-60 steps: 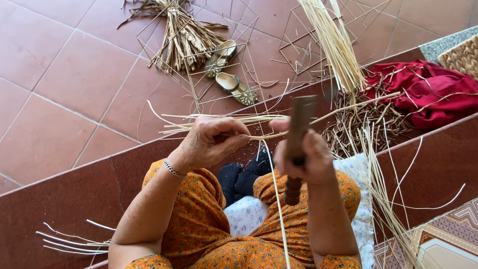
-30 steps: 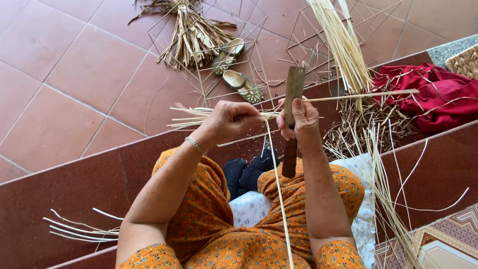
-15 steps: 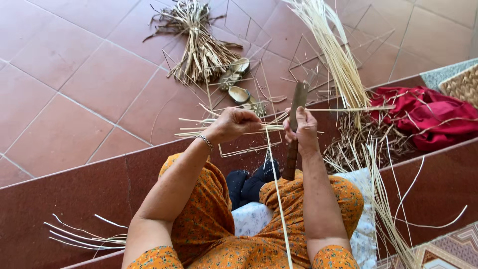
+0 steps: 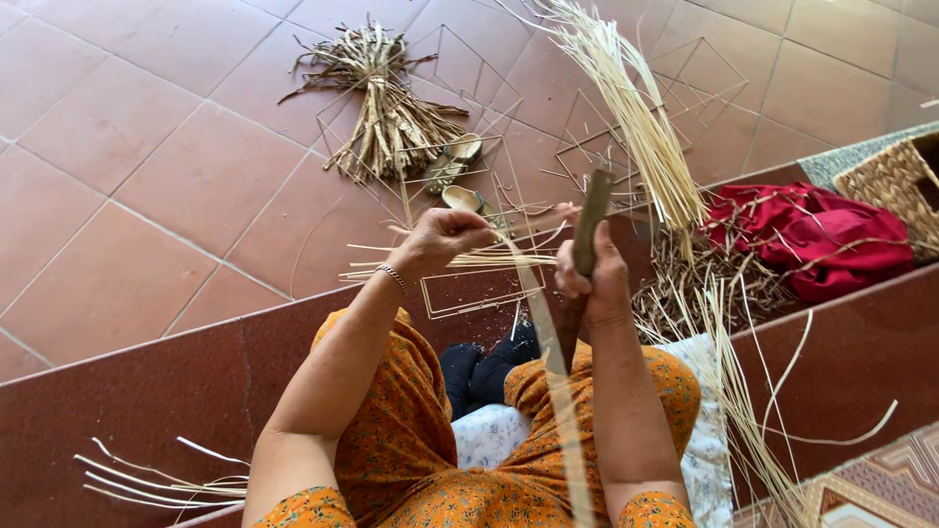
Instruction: The person sits on the floor and uses a knife to split dried plant stems into thin strips. They hold the stems in one hand and repeatedly draw the knife along them to separate the fibers, discarding the resulting strips onto the floor.
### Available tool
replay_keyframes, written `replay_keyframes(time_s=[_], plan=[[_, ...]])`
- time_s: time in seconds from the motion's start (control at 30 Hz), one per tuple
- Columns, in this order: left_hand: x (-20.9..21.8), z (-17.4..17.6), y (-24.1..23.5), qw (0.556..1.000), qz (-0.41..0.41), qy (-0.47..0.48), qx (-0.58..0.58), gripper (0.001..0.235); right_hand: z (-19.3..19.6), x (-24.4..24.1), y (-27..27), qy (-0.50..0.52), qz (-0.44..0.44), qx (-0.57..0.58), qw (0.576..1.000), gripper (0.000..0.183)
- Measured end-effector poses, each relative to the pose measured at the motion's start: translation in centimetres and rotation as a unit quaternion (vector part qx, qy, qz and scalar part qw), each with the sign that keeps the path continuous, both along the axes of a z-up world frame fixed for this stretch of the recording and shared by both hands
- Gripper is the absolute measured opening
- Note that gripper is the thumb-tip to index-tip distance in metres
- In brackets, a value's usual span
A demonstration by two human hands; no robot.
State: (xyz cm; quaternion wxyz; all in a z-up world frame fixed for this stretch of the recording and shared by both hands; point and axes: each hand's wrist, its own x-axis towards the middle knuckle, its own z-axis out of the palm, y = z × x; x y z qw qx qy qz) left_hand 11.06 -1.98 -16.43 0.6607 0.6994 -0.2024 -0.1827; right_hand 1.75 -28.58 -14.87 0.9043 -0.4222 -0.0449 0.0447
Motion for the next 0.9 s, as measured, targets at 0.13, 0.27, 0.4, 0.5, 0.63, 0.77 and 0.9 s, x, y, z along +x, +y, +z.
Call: replay_keyframes(time_s=[0.13,0.27,0.4,0.5,0.63,0.77,0.9], plan=[[-0.9,0.3,-1.3,0.999,0.021,-0.013,0.038,0.016,1.5,-1.5,1.3,-0.018,0.078,-0.053,0.995,0.053],[-2.8,1.1,-3.2,0.987,0.024,-0.15,0.048,0.013,0.8,-1.7,2.1,-0.001,0.103,-0.071,0.992,0.048],[-3.5,2.2,-4.0,0.983,0.047,-0.163,0.073,0.015,0.2,-1.8,2.1,-0.036,0.093,-0.086,0.991,0.04],[-4.0,2.6,-4.0,0.988,0.039,-0.137,0.068,0.015,0.4,-2.3,2.3,-0.045,0.078,-0.104,0.99,0.036],[-3.9,3.1,-4.1,0.987,0.02,-0.156,0.04,0.015,1.1,-2.4,2.7,-0.043,0.066,-0.166,0.983,0.035],[-3.9,3.4,-4.2,0.971,0.046,-0.224,0.064,0.016,1.7,-2.4,3.2,-0.011,0.052,-0.178,0.983,0.039],[-4.1,3.7,-4.0,0.974,0.044,-0.214,0.051,0.015,2.2,-2.8,3.4,-0.022,0.066,-0.159,0.985,0.038]])
